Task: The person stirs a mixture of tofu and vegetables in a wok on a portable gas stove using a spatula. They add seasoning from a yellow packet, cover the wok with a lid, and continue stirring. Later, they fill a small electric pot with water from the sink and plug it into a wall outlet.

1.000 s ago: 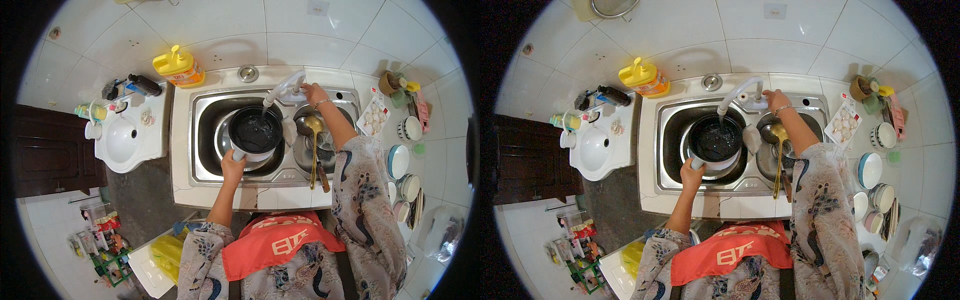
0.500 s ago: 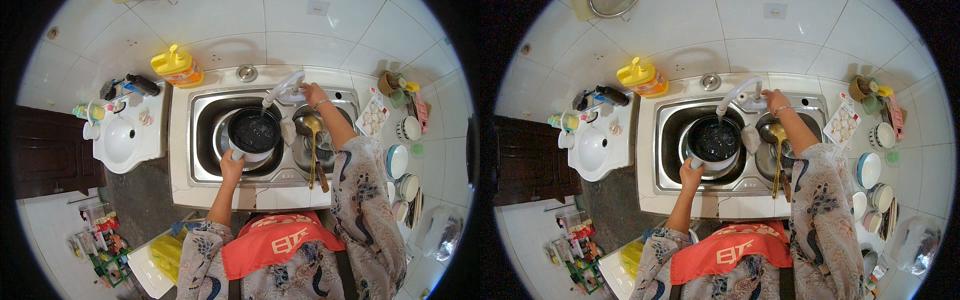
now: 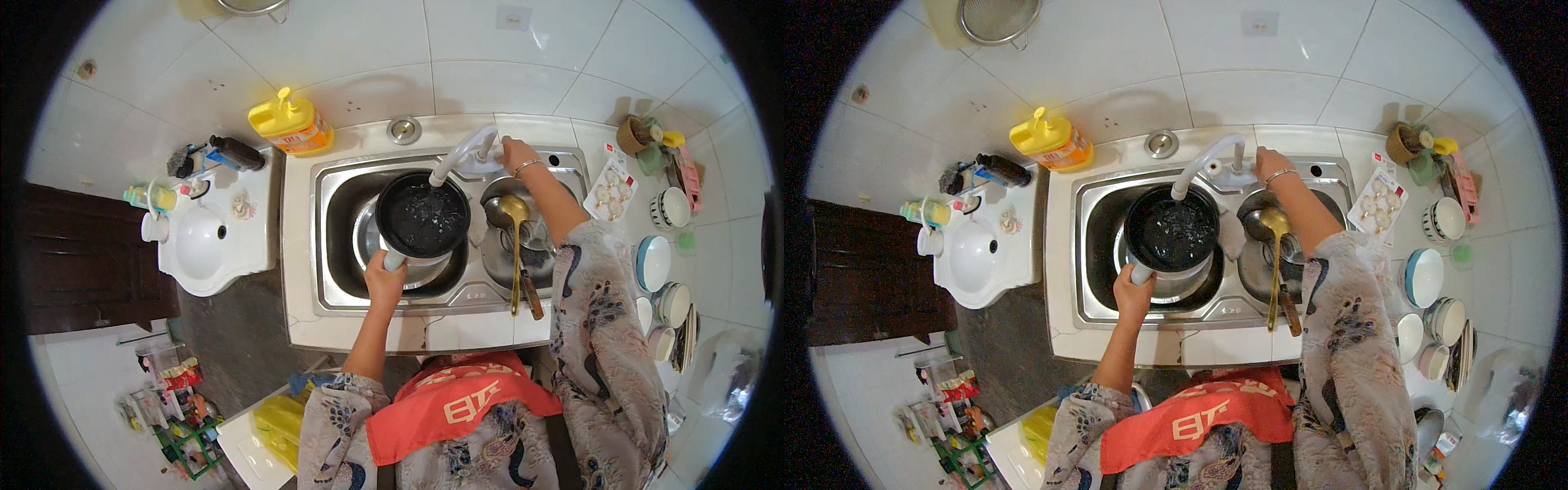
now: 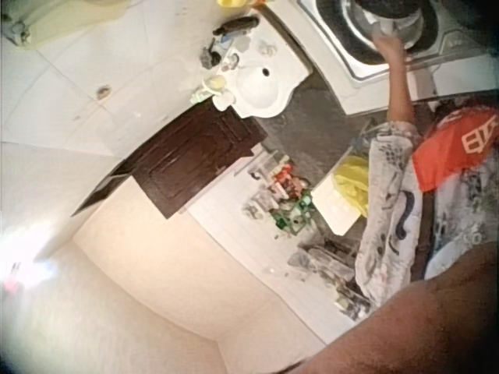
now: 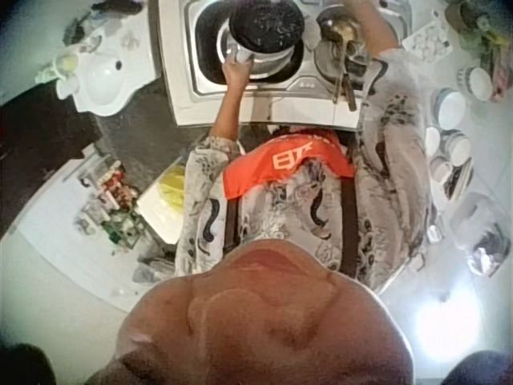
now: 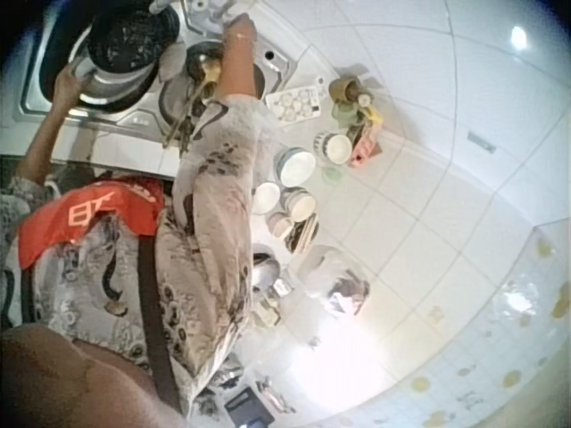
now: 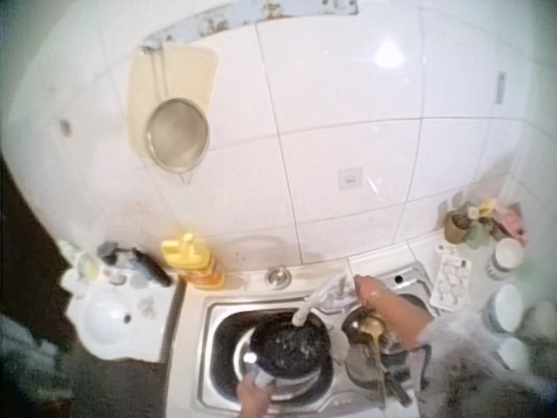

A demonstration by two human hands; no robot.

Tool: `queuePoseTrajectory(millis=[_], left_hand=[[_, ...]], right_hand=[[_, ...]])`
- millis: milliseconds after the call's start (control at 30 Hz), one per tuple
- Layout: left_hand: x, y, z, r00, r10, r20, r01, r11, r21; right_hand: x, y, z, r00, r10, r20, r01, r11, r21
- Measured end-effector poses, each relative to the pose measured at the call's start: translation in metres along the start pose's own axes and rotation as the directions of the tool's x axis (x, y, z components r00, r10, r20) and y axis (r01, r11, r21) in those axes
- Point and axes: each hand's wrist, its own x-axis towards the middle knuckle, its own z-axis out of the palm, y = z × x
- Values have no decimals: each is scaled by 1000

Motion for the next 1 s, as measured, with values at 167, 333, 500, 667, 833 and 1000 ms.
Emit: queuePoseTrajectory(millis=[167,333,500,667,833,1000], left_hand=[[-10,8,-11,999,40,33,-42,998,48],[-53,8,-36,979,202,11,-202,979,28],[-130,17,-70,938,325,123,-325,945,-16],[-234,36,-65,824,412,388,-429,902,-47],[-360,42,-65,694,386,608,-294,922,-250],[-481,44,-10,388,510,768,-385,846,-368]], right_hand=[[-25,-23,-10,980,197,3,-194,964,183],[-102,-9,40,975,51,-216,72,847,527],[-306,-22,42,987,-30,-156,151,491,858],[-516,-12,71,944,175,-281,232,256,939],[-721,-14,81,830,461,-314,203,275,940],[-895,28,112,660,681,-318,247,203,948]])
